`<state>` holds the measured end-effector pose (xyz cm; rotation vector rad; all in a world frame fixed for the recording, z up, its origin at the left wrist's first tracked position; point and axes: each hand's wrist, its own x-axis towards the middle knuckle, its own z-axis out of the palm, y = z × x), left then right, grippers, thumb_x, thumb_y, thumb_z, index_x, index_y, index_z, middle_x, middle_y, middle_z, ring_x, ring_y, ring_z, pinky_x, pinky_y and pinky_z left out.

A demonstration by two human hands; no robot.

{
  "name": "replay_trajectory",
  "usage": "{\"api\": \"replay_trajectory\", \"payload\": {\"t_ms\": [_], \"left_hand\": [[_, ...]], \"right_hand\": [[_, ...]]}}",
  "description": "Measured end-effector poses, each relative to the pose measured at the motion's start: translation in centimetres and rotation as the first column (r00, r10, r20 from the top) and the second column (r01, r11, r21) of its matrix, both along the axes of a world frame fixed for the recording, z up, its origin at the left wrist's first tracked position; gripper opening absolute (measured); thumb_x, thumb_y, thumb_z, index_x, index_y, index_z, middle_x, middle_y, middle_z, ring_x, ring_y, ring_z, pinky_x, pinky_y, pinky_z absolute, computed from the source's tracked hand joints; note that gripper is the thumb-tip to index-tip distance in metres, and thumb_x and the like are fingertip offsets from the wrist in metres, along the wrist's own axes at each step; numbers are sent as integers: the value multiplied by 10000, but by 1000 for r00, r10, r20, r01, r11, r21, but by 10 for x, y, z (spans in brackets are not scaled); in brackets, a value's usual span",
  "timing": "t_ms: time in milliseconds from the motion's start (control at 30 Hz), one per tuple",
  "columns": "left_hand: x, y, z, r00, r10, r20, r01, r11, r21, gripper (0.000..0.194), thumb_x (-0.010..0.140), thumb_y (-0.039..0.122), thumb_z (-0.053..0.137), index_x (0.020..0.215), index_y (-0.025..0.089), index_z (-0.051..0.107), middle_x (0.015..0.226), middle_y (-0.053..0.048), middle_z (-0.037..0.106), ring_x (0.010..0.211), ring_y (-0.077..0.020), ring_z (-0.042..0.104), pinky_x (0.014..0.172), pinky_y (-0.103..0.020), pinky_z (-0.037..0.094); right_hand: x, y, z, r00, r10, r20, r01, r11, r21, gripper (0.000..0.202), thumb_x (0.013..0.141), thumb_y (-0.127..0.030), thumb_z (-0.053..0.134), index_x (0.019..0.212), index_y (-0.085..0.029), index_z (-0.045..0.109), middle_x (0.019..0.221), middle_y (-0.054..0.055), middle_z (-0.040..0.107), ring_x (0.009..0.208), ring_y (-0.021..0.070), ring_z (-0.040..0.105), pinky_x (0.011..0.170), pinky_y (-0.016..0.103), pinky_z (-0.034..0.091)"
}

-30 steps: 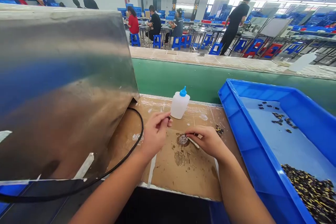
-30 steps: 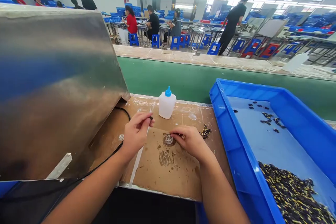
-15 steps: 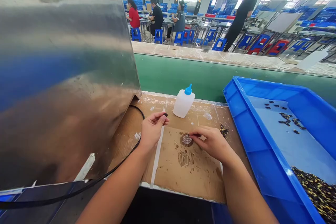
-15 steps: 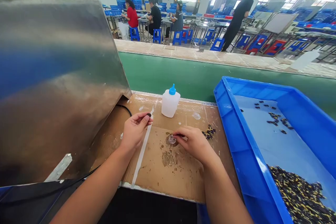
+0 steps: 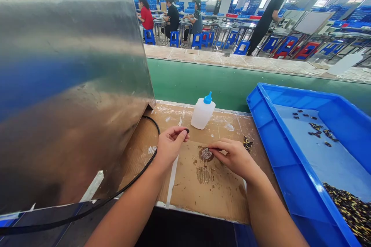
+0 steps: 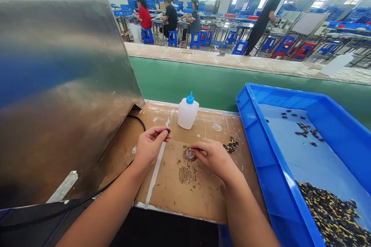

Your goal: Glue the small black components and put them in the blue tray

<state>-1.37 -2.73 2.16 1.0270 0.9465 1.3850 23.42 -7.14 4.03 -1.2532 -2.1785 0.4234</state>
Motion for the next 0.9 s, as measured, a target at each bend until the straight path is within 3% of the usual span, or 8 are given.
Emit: {"api": "replay_trajectory", "payload": {"t_ms": [233, 467, 567, 700, 900], "left_hand": [[0, 0, -2, 997, -10, -76, 11, 1000, 7, 263, 824, 377, 861, 959, 156, 816, 805, -65, 789, 744, -172, 741, 705, -275, 603], [4, -6, 7, 985, -112, 129, 128, 985, -118, 410, 735, 450, 965, 889, 138, 748, 908, -108, 828, 832, -212, 806, 790, -317, 664], [6, -8, 12, 952, -162, 259, 218, 954, -204, 455, 660, 422, 1019, 835, 140, 707, 950, -123, 839, 822, -199, 813, 789, -288, 667], [8, -10, 17, 912, -205, 355, 313, 908, -280, 449, 612, 349, 1048, 783, 143, 688, 933, -113, 842, 795, -166, 810, 743, -214, 655], [9, -12, 19, 899, -222, 377, 341, 896, -285, 432, 607, 336, 1052, 792, 154, 706, 898, -93, 841, 762, -158, 808, 697, -186, 646]], "right_hand": [[-2, 0, 0, 1000, -14, 13, 14, 1000, 20, 155, 1053, -269, 625, 1041, -264, 780, 953, 34, 805, 797, 202, 749, 701, 327, 563], [-6, -3, 5, 978, -125, -168, 135, 989, 53, 82, 1008, -279, 680, 998, -252, 756, 909, 26, 782, 805, 196, 727, 748, 330, 566], [-17, -6, 6, 901, -200, -384, 202, 979, -38, 101, 987, -326, 712, 950, -235, 732, 878, 32, 754, 788, 187, 705, 741, 318, 574], [-33, -9, 6, 735, -250, -630, 149, 966, -210, 203, 969, -423, 749, 954, -224, 714, 822, 29, 715, 712, 166, 669, 629, 276, 562], [-45, -12, 5, 653, -276, -705, 68, 949, -308, 291, 957, -504, 785, 1045, -226, 791, 821, 40, 748, 686, 161, 681, 591, 270, 580]]}}
